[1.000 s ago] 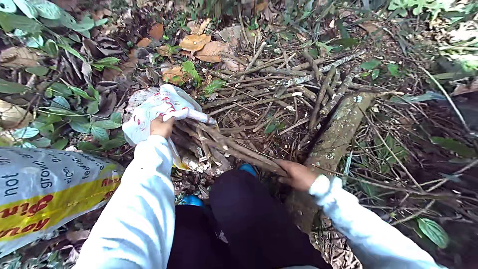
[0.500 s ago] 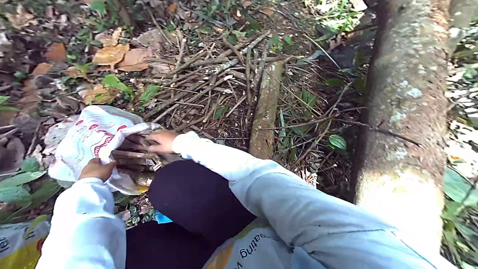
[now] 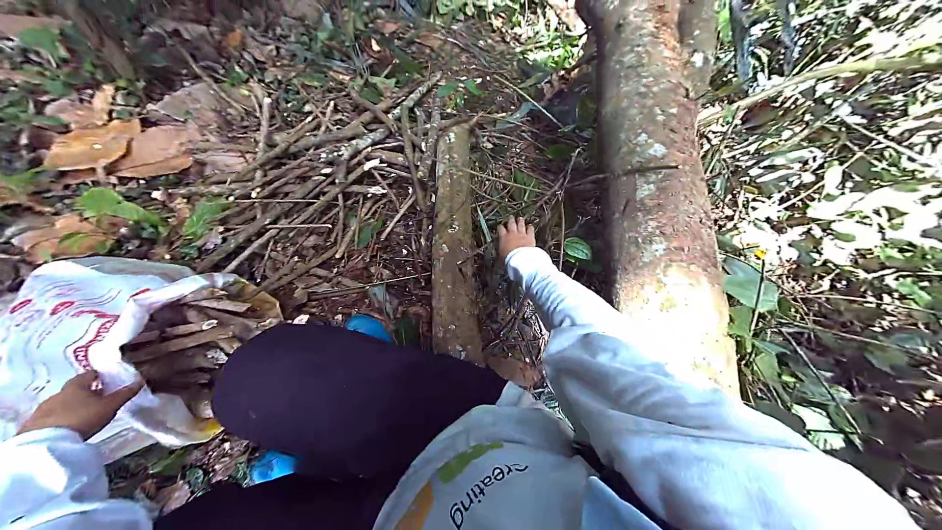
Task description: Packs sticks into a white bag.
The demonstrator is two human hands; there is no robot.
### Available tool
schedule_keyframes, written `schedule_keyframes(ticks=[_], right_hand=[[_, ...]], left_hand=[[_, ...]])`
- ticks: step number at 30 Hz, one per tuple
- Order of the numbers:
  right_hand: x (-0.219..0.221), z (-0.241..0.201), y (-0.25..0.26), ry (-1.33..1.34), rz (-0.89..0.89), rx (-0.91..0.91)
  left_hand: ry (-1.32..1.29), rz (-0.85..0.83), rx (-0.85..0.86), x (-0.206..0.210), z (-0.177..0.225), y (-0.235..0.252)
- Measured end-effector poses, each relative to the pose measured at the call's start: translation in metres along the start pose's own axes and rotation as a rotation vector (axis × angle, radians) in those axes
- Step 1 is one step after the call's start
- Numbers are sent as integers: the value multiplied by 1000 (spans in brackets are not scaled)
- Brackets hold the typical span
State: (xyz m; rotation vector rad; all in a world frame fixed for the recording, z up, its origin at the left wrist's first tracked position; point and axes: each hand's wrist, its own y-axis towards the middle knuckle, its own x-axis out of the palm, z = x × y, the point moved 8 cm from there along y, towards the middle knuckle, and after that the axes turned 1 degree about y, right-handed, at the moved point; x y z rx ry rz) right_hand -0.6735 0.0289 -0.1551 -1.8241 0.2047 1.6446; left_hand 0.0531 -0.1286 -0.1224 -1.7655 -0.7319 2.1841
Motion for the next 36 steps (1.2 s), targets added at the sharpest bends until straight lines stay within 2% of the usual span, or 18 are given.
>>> schedule_keyframes(ticks=[3, 5, 7, 11, 13, 15, 17, 19, 20, 21, 23, 25, 26, 28, 30, 32, 34, 36], right_hand=[[-6, 28, 10, 129, -13, 129], [-8, 40, 5, 460, -43, 332], [1, 49, 3, 927, 12, 508], [39, 18, 18, 1615, -69, 507], [16, -7, 22, 1748, 26, 487], [-34, -15, 20, 1608, 200, 384], [-105, -9, 5, 1379, 326, 168], [-184, 12, -19, 1214, 490, 21], [-219, 32, -30, 1154, 592, 11], [-252, 60, -41, 1115, 708, 53], [-306, 129, -70, 1076, 988, 272], [-338, 192, -101, 993, 1176, 537], [-344, 208, -119, 920, 1221, 656], [-341, 201, -148, 840, 1255, 701], [-313, 167, -140, 798, 1177, 521], [-258, 116, -96, 753, 943, 287], [-179, 51, -36, 674, 640, 96], [-92, -17, 11, 625, 309, 93]], left_hand=[[-69, -38, -47, 4, -4, -7], [-117, -46, -82, 4, -5, -15], [-128, -37, -86, 5, -2, -15], [-112, 7, -47, 0, 17, -27], [-113, 18, -46, -1, 18, -29], [-142, 24, -52, -1, 15, -28], [-189, 27, -62, 0, 11, -25], [-207, 20, -75, 1, 8, -23], [-200, 18, -78, 2, 5, -22], [-195, 17, -78, 2, 3, -21], [-194, 10, -79, -1, 7, -26], [-198, 7, -75, -6, 13, -34], [-200, 11, -70, -7, 15, -37], [-180, 17, -58, -9, 22, -44], [-114, 4, -48, -12, 35, -48], [-70, 2, -49, -10, 45, -42], [-59, -13, -88, -10, 57, -42], [-67, 18, -135, -12, 65, -34]])
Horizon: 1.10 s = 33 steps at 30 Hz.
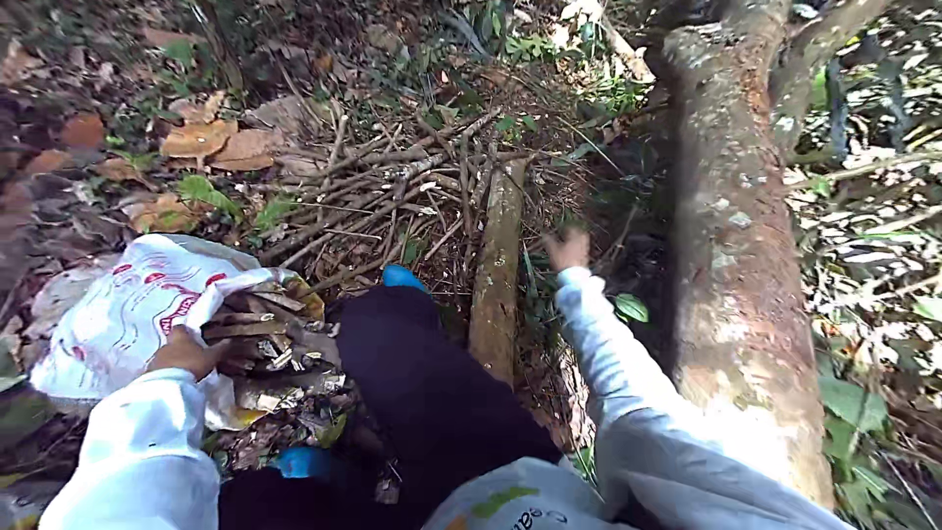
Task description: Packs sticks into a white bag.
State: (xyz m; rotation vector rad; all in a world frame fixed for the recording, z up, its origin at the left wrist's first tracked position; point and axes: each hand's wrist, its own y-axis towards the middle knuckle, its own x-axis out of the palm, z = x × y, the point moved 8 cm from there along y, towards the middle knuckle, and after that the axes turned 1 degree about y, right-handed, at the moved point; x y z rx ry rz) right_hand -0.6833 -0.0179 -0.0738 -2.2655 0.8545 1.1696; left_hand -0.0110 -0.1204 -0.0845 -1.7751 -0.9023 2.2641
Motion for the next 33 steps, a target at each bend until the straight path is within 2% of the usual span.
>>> schedule_keyframes(ticks=[2, 4, 7, 9, 12, 16, 20, 23, 28, 31, 33], right_hand=[[92, -5, 2, -81, -204, 133], [156, -3, 7, -166, -325, 253], [198, 3, 8, -278, -274, 358], [205, -3, 13, -375, -187, 386], [209, -6, 15, -462, -189, 410], [209, -2, 20, -477, -205, 444], [209, -1, 25, -484, -212, 469], [207, -2, 24, -489, -227, 484], [202, 0, 26, -466, -215, 454], [202, 0, 22, -409, -255, 463], [198, 0, 21, -375, -272, 468]], left_hand=[[-70, 64, -32, -1, 3, 11], [-166, 116, -87, -2, 2, 25], [-253, 142, -155, 1, 4, 51], [-280, 136, -162, -9, 9, 72], [-419, 249, -165, -47, -8, 106], [-563, 403, -109, -105, -8, 109], [-816, 603, -127, -134, -37, 108], [-839, 618, -144, -132, -34, 106], [-479, 313, -133, -74, 40, 105], [-489, 373, -180, -54, 59, 99], [-587, 411, -241, -24, 65, 88]])
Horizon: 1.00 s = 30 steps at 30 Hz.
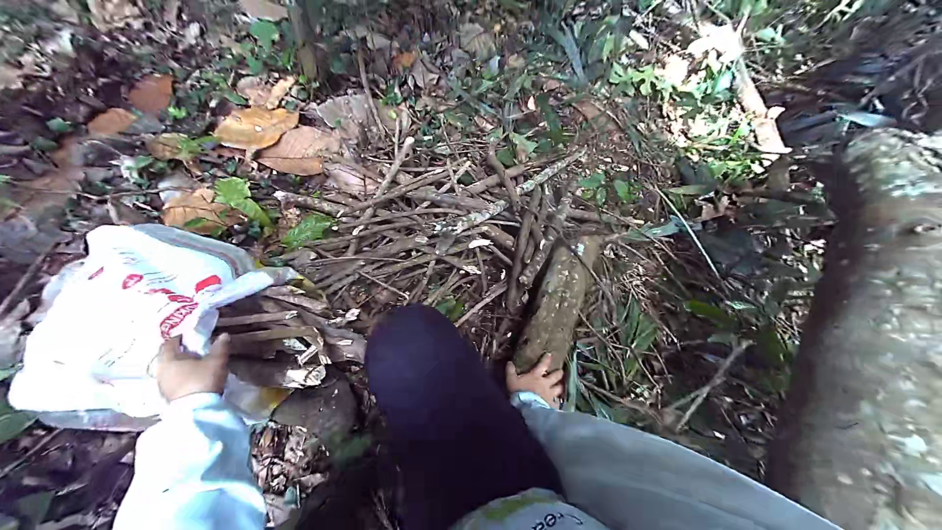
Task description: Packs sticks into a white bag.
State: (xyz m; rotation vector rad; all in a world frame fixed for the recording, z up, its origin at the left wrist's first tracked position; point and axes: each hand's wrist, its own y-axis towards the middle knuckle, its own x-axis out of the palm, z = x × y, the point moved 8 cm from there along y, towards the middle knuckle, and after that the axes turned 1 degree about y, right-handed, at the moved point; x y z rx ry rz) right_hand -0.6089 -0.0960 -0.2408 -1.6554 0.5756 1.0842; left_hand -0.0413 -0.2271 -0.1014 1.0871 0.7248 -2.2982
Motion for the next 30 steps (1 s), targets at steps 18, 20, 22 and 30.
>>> schedule_keyframes(ticks=[18, 20, 22, 30], right_hand=[[8, -10, 7, -120, 57, -188], [-14, -65, -9, -43, 47, -412], [-30, -136, -32, 124, -113, -543], [46, -369, -39, 1334, -776, -42]], left_hand=[[-162, 44, -258, 19, -42, -53], [-160, 39, -234, 29, -32, -35], [-155, 53, -211, 40, -33, -22], [-219, 103, -213, 63, -36, -11]])
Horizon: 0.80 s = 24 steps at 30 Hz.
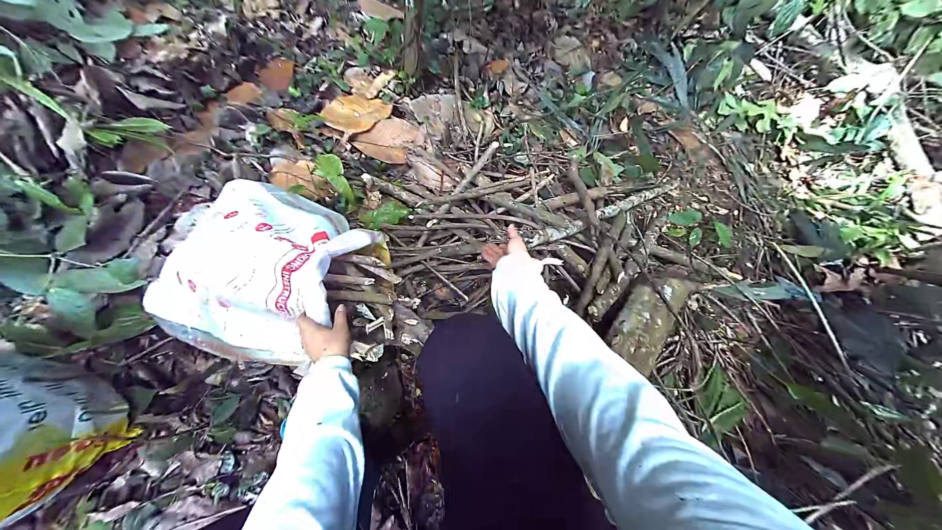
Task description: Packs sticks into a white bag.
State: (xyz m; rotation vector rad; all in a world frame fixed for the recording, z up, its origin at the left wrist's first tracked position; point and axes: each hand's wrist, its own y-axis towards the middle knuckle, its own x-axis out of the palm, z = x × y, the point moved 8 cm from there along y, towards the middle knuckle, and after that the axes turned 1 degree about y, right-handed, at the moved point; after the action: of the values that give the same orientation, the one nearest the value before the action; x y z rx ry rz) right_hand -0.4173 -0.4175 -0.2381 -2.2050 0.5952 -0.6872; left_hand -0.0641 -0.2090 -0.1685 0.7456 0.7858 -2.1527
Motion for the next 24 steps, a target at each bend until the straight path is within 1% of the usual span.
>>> schedule_keyframes(ticks=[2, 3, 5, 6, 7, 9, 11, 13, 14, 15, 16, 17, 19, 22, 24], right_hand=[[22, -8, 14, 200, 9, -62], [25, -8, 22, 296, 0, -87], [14, -9, 34, 465, 74, -119], [4, -12, 35, 473, 93, -124], [-9, -15, 29, 477, 61, -127], [-43, -17, -3, 336, 8, -115], [-85, -12, -62, 109, -10, -71], [-133, 7, -125, -168, -63, 44], [-157, 20, -151, -276, -87, 138], [-179, 32, -168, -320, -83, 227], [-199, 39, -174, -324, -40, 285], [-215, 44, -172, -308, 32, 307], [-230, 53, -151, -268, 119, 280], [-226, 54, -109, -213, 175, 164], [-219, 47, -89, -87, 170, 104]], left_hand=[[12, -41, 0, -3, 5, -1], [33, -61, -8, -6, 5, 0], [74, -96, -15, -12, 3, 4], [79, -106, -16, -16, 2, 8], [57, -106, -13, -22, 2, 12], [-62, -78, 21, -39, 7, 21], [-222, -35, 65, -58, 13, 26], [-317, -3, 104, -72, 19, 26], [-335, -2, 120, -73, 21, 25], [-336, -12, 126, -71, 22, 24], [-334, -29, 120, -65, 23, 21], [-322, -42, 115, -57, 21, 20], [-267, -62, 105, -46, 12, 19], [-187, -63, 89, -42, 2, 14], [-168, -93, 57, -40, -4, 9]])
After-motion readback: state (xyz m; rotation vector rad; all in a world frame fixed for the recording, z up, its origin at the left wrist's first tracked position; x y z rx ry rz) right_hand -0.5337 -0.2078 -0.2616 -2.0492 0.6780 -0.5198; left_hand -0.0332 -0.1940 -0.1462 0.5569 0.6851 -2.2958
